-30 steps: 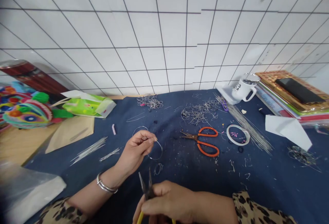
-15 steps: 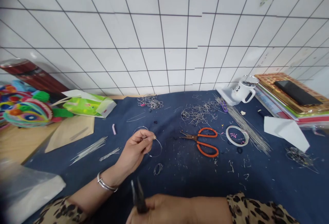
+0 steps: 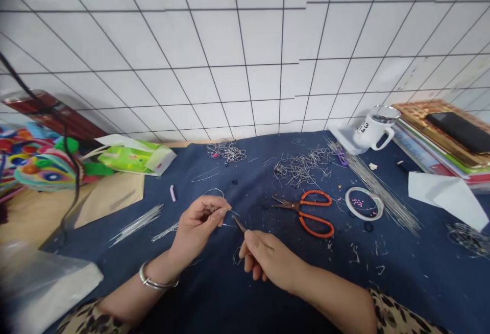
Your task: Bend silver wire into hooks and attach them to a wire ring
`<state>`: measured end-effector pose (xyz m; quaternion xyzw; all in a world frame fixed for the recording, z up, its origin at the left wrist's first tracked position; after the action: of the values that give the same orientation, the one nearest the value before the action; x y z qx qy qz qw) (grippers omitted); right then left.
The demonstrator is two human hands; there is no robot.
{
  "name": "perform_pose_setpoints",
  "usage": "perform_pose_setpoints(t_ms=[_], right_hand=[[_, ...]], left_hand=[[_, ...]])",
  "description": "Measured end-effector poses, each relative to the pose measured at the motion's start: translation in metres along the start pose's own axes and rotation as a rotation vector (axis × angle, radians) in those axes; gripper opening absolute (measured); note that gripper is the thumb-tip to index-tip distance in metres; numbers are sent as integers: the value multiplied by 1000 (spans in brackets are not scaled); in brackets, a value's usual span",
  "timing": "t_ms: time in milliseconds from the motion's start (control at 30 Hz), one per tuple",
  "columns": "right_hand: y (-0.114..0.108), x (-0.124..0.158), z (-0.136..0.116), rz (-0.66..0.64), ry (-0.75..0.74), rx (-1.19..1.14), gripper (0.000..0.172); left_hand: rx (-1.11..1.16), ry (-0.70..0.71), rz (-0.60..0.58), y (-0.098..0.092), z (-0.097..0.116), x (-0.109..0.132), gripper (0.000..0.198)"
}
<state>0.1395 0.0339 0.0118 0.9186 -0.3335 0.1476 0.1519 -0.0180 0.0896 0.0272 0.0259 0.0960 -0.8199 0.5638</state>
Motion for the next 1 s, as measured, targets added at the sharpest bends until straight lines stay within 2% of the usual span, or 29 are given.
perform_pose_setpoints(t_ms=[133, 333, 533, 767, 900, 1000], right_hand=[[-11, 1, 0, 57, 36, 128, 52], [-18, 3, -6, 71, 50, 237, 48], [-28, 7, -21, 342, -40, 459, 21], [-25, 3, -21, 328, -112, 427, 9], [-27, 5, -23, 354, -104, 421, 11], [-29, 7, -24, 359, -104, 409, 11]], left_hand=[[-135, 27, -62, 4, 3, 2, 8], [-182, 34, -69, 4, 5, 1, 7], [-61, -83, -122, 11, -1, 1, 6], [103, -162, -241, 28, -6, 3, 6], [28, -172, -332, 29, -2, 0, 9], [-129, -107, -382, 27, 5, -3, 10]])
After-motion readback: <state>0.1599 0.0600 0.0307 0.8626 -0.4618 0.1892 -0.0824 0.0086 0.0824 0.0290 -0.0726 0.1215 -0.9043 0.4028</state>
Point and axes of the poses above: each hand's wrist, its own x-axis away from the middle knuckle, its own y-axis out of the palm, z = x × y, the point moved 5 cm from there along -x, towards the middle knuckle, and after that the axes turned 15 degrees about -z, right-handed, at the moved point
